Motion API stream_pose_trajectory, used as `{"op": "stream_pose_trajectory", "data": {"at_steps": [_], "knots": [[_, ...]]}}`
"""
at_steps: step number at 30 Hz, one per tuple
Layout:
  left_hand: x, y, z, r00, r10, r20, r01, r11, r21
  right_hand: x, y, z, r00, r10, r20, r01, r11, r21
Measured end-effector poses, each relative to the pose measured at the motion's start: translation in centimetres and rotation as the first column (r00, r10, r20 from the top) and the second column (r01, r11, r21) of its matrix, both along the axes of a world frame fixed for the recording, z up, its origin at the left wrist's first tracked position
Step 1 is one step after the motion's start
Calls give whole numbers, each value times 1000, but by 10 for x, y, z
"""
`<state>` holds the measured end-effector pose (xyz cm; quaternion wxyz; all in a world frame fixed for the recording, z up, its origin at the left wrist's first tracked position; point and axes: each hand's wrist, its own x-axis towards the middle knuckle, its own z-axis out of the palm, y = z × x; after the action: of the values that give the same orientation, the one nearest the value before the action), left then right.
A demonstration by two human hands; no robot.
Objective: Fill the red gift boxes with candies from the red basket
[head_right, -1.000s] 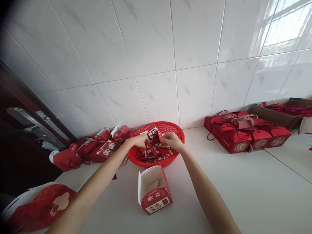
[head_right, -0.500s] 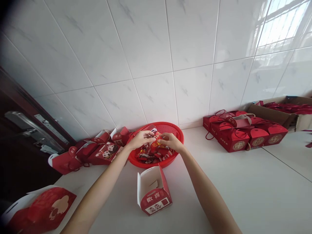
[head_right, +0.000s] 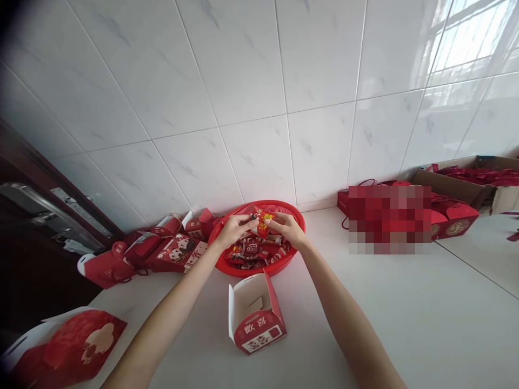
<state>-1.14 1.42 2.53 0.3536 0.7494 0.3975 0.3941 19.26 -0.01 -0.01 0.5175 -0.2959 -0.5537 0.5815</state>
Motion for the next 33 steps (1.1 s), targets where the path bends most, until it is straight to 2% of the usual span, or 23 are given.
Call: {"op": "stream_pose_trajectory", "data": {"at_steps": [3, 5, 7, 9, 12, 16, 18, 21, 25, 28, 30, 33], "knots": [[-4, 13, 0, 998, 31, -51, -32, 999, -18, -1, 4, -3, 986, -140, -92, 135, 989, -55], [-10, 24, -3, 967, 67, -246, -77, 997, -29, -2, 8, -6, 964, -227, -137, 209, 969, -131], [-17, 36, -8, 865, 63, -498, -100, 994, -49, -3, 12, -9, 950, -277, -144, 247, 949, -196], [-22, 46, -15, 751, 15, -660, -100, 991, -92, -3, 14, -9, 942, -301, -146, 264, 937, -231], [-23, 54, -28, 687, -72, -723, -83, 981, -178, -5, 14, -7, 938, -304, -169, 259, 934, -246], [-21, 52, -39, 636, -187, -749, -47, 959, -279, -5, 13, -5, 945, -303, -124, 269, 935, -233], [-24, 49, -41, 639, -224, -736, -30, 949, -315, -5, 12, -5, 945, -305, -116, 274, 936, -223], [-32, 47, -39, 693, -225, -685, -6, 948, -318, -5, 11, -5, 944, -309, -119, 278, 935, -221], [-38, 51, -40, 765, -185, -617, 5, 960, -281, -5, 10, -4, 941, -324, -98, 296, 928, -226], [-40, 56, -44, 802, -110, -587, -31, 974, -225, -5, 10, -4, 937, -329, -120, 295, 926, -235], [-43, 58, -46, 798, -49, -601, -76, 981, -181, -6, 10, -4, 934, -328, -143, 289, 928, -237], [-45, 59, -48, 750, -11, -661, -124, 980, -156, -6, 11, -5, 935, -324, -146, 286, 930, -232]]}}
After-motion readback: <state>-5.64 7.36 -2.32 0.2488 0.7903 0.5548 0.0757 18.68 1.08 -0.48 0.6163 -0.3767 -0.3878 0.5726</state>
